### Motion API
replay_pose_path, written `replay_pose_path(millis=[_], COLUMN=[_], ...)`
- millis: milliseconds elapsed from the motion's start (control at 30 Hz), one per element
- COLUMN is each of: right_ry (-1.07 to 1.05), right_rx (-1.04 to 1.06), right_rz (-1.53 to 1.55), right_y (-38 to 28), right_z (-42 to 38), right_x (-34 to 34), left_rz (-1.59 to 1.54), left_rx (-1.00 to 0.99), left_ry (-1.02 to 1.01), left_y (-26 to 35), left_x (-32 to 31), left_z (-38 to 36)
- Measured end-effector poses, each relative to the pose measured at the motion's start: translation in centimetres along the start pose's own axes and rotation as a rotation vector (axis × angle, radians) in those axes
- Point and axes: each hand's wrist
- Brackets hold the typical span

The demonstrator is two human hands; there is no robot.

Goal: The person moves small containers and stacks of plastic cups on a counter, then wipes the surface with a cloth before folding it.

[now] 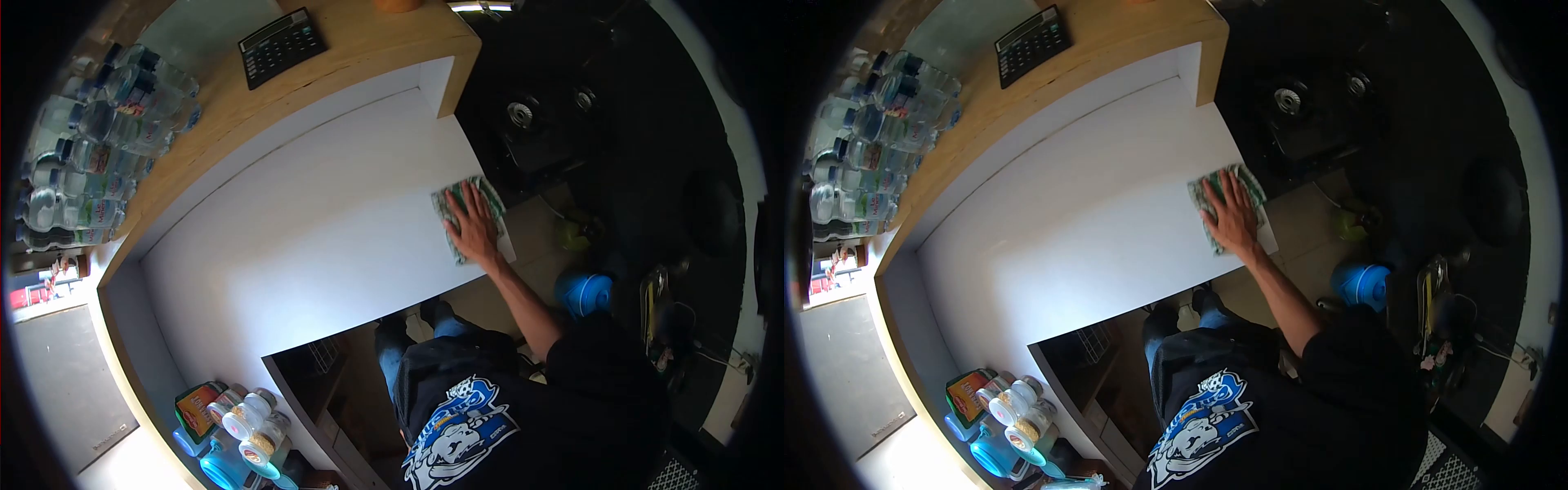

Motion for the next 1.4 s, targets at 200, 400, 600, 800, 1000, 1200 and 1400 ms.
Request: replay_pose_path(millis=[200,400,600,800,1000,1200,1400], right_ry=[0.061,0.046,-0.017,-0.152,-0.141,0.008,-0.025], right_rx=[0.016,-0.027,0.084,0.249,0.174,0.028,-0.023], right_rz=[-0.105,-0.143,-0.016,0.163,0.09,-0.083,-0.184], right_y=[5.6,5.8,-3.2,-12.2,-6.5,-1.3,-12.5], right_z=[11.6,15.8,9.4,-0.8,-3.6,0.1,5.4], right_x=[-3.2,-4.7,-3.5,-1.9,-0.2,-2.0,-6.5], left_rz=[-0.039,-0.084,-0.314,0.024,0.183,0.385,0.401], left_rx=[0.026,-0.017,-0.452,-0.998,-0.928,-0.656,-0.624], left_ry=[0.03,0.099,0.379,0.676,0.843,0.765,0.74], left_y=[-0.6,-2.4,6.0,22.9,31.4,29.2,30.6], left_x=[-0.7,-1.3,4.0,10.8,16.8,22.7,24.1], left_z=[-1.3,-2.3,-0.3,5.0,8.3,14.7,18.0])
Point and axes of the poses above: each hand's wrist, its own z-axis towards the middle knuckle, its own x-axis out of the back of the hand, y = z × x, and after that the axes turned 10 degrees about x, right-handed
